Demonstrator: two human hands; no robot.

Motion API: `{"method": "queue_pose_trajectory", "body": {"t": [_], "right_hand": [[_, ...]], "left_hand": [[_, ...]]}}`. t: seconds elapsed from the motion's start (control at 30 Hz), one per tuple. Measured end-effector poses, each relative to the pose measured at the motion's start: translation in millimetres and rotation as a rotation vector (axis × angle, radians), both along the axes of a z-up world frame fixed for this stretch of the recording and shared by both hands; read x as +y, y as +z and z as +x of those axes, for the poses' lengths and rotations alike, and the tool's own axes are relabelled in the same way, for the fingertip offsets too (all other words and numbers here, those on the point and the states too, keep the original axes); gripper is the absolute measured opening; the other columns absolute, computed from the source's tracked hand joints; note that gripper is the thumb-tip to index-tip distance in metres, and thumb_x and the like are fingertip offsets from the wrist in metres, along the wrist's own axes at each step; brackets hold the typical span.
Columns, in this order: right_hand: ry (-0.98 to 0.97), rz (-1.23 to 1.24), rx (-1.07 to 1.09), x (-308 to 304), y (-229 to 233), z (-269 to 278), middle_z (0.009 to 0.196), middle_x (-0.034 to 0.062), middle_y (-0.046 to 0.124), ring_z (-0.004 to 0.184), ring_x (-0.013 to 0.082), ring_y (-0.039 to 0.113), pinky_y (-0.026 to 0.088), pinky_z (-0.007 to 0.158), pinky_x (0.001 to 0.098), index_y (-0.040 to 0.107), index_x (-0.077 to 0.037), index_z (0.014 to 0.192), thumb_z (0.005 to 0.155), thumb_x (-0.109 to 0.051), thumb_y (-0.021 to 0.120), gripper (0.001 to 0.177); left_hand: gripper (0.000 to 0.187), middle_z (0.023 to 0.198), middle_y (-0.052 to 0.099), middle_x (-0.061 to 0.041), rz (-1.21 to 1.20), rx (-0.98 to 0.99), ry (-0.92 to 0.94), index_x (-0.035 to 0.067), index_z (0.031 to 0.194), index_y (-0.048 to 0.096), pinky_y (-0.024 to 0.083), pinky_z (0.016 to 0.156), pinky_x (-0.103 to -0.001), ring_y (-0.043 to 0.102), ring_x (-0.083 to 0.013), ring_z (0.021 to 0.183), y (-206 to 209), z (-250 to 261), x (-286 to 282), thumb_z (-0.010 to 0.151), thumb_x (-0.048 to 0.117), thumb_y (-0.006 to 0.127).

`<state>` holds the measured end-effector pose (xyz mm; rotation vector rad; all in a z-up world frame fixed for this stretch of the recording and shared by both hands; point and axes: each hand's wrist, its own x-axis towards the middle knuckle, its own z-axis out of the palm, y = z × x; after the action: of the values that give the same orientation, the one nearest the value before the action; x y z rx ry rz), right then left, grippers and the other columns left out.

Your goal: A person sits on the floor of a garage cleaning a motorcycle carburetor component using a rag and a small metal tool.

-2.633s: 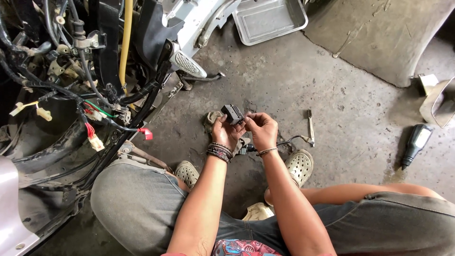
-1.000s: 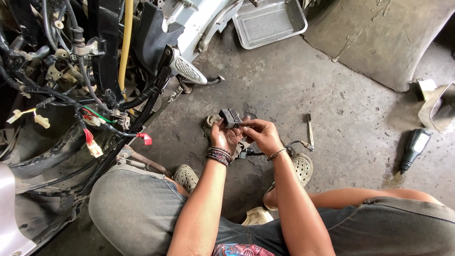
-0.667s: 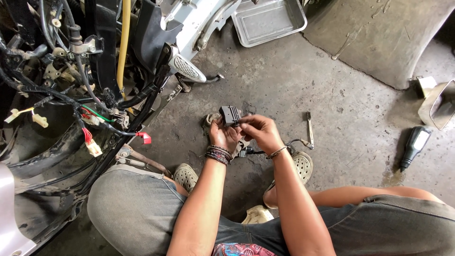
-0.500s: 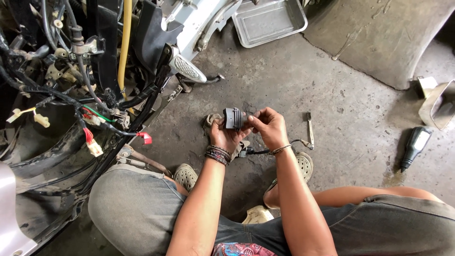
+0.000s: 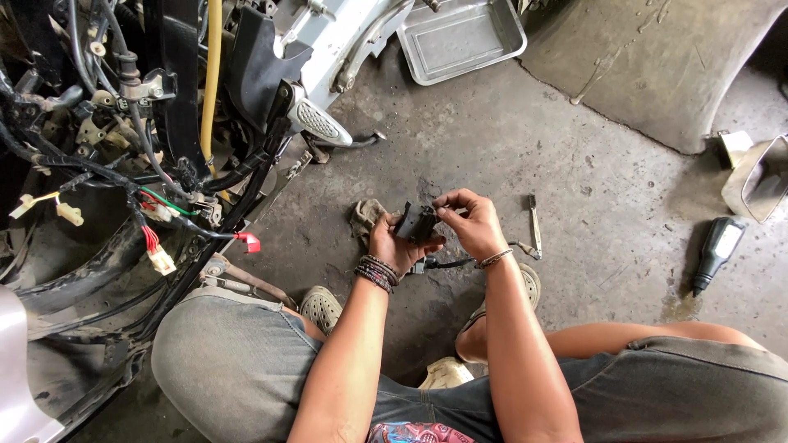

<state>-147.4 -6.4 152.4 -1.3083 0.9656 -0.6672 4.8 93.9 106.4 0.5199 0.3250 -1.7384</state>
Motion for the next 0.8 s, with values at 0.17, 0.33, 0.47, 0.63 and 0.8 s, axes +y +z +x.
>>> {"method": "queue_pose_trajectory", "body": {"t": [0.17,0.33,0.47,0.63,0.8], "right_hand": [[-0.021,0.139,-0.123,7.7,-1.1,1.3,0.099,0.0079,0.073,0.086,0.0121,0.065,0.057,0.075,0.0272,0.074,-0.003,0.096,0.085,0.001,0.074,0.011],[-0.028,0.222,-0.186,11.2,-2.6,-0.9,0.106,0.0078,0.073,0.089,0.0113,0.066,0.055,0.079,0.0246,0.073,-0.002,0.095,0.086,0.0,0.074,0.009],[-0.064,0.27,-0.179,11.8,-7.7,-1.4,0.098,0.0101,0.075,0.082,0.0132,0.068,0.056,0.075,0.0233,0.074,0.0,0.1,0.086,0.0,0.075,0.014],[-0.263,0.511,-0.364,9.7,-27.2,-5.2,0.099,0.0209,0.075,0.084,0.0249,0.076,0.063,0.074,0.0327,0.069,0.004,0.11,0.091,0.001,0.066,0.019],[-0.511,0.824,-0.359,-0.1,-81.4,-26.0,0.109,0.0181,0.073,0.095,0.029,0.075,0.062,0.088,0.046,0.066,-0.003,0.119,0.092,-0.018,0.067,0.031]], "left_hand": [[0.046,0.102,0.075,-0.027,0.036,-0.019,-0.027,0.001,0.1,0.076,0.059,0.087,-0.06,0.073,-0.0491,0.091,13.0,-1.4,-1.2,0.075,0.036,0.06],[0.048,0.1,0.076,-0.024,0.055,-0.086,-0.058,0.003,0.101,0.076,0.059,0.087,-0.059,0.074,-0.0467,0.091,2.6,-2.6,-3.2,0.073,0.039,0.06],[0.046,0.102,0.075,-0.026,0.048,-0.031,-0.033,0.002,0.102,0.076,0.057,0.089,-0.063,0.074,-0.0485,0.086,-6.0,-3.0,-2.6,0.075,0.036,0.06],[0.05,0.103,0.074,-0.029,0.02,0.044,-0.011,0.0,0.104,0.075,0.057,0.09,-0.065,0.073,-0.0505,0.086,-17.7,0.0,1.4,0.074,0.037,0.06],[0.055,0.117,0.072,-0.025,0.088,-0.019,0.048,0.004,0.113,0.076,0.058,0.087,-0.061,0.074,-0.0471,0.09,-20.9,8.5,-2.2,0.072,0.039,0.063]]}}
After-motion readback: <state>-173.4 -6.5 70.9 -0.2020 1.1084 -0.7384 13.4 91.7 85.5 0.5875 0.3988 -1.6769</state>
